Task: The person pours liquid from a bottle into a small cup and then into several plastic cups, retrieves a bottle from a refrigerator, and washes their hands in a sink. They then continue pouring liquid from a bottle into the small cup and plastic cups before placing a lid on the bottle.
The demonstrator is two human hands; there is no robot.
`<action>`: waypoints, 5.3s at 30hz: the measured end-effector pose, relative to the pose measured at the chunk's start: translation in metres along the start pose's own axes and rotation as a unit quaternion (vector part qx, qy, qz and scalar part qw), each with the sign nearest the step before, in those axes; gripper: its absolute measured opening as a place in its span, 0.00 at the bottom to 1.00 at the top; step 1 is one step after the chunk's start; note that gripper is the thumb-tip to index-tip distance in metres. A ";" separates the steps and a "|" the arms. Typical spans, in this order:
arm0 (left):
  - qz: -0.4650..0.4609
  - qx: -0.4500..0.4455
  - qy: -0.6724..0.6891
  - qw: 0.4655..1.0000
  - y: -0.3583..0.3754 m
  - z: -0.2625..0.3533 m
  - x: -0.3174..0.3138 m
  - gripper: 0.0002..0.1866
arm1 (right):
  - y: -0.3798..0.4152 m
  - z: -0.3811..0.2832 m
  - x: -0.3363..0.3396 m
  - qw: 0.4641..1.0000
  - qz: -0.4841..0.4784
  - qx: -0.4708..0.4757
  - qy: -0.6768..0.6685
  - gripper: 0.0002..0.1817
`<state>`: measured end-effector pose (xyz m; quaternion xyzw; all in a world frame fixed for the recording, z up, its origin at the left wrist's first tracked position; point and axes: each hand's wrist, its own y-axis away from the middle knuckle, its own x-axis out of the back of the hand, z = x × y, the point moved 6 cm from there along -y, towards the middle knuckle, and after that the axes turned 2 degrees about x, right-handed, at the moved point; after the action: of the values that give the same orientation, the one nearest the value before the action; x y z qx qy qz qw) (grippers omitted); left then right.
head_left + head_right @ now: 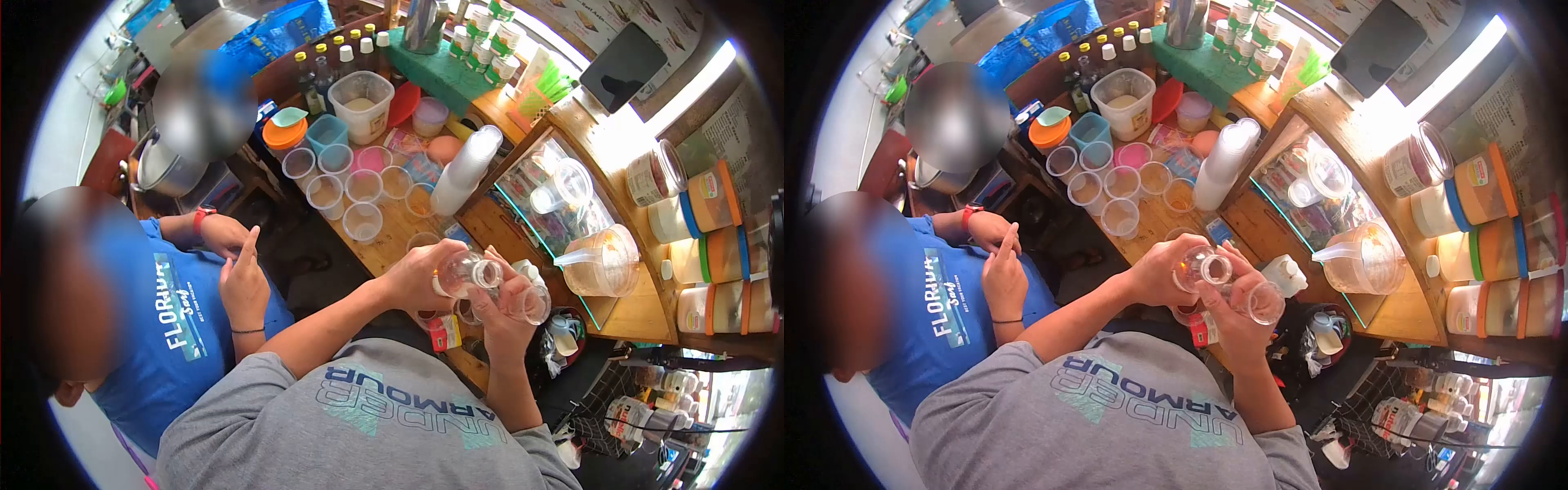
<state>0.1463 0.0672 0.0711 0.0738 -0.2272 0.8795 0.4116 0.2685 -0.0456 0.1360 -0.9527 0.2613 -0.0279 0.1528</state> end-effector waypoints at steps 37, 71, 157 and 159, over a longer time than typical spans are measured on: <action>-0.219 0.099 -0.530 0.813 -0.078 -0.186 -0.018 0.09 | 0.110 -0.027 0.107 0.962 0.245 -0.029 0.116 0.23; -0.068 0.185 -0.578 0.792 -0.097 -0.200 0.070 0.10 | 0.121 -0.031 0.130 0.964 0.217 0.002 0.155 0.23; -0.124 0.052 -0.517 0.845 -0.193 -0.218 0.116 0.08 | 0.085 -0.031 0.056 0.954 0.214 -0.037 0.205 0.18; -0.113 0.063 -0.517 0.846 -0.183 -0.191 0.120 0.09 | 0.085 -0.029 0.059 0.960 0.206 -0.029 0.190 0.19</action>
<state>0.2174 0.3403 0.0018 0.5683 -0.3416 0.6741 0.3256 0.2735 -0.1526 0.1360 -0.8594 0.4765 -0.1690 0.0755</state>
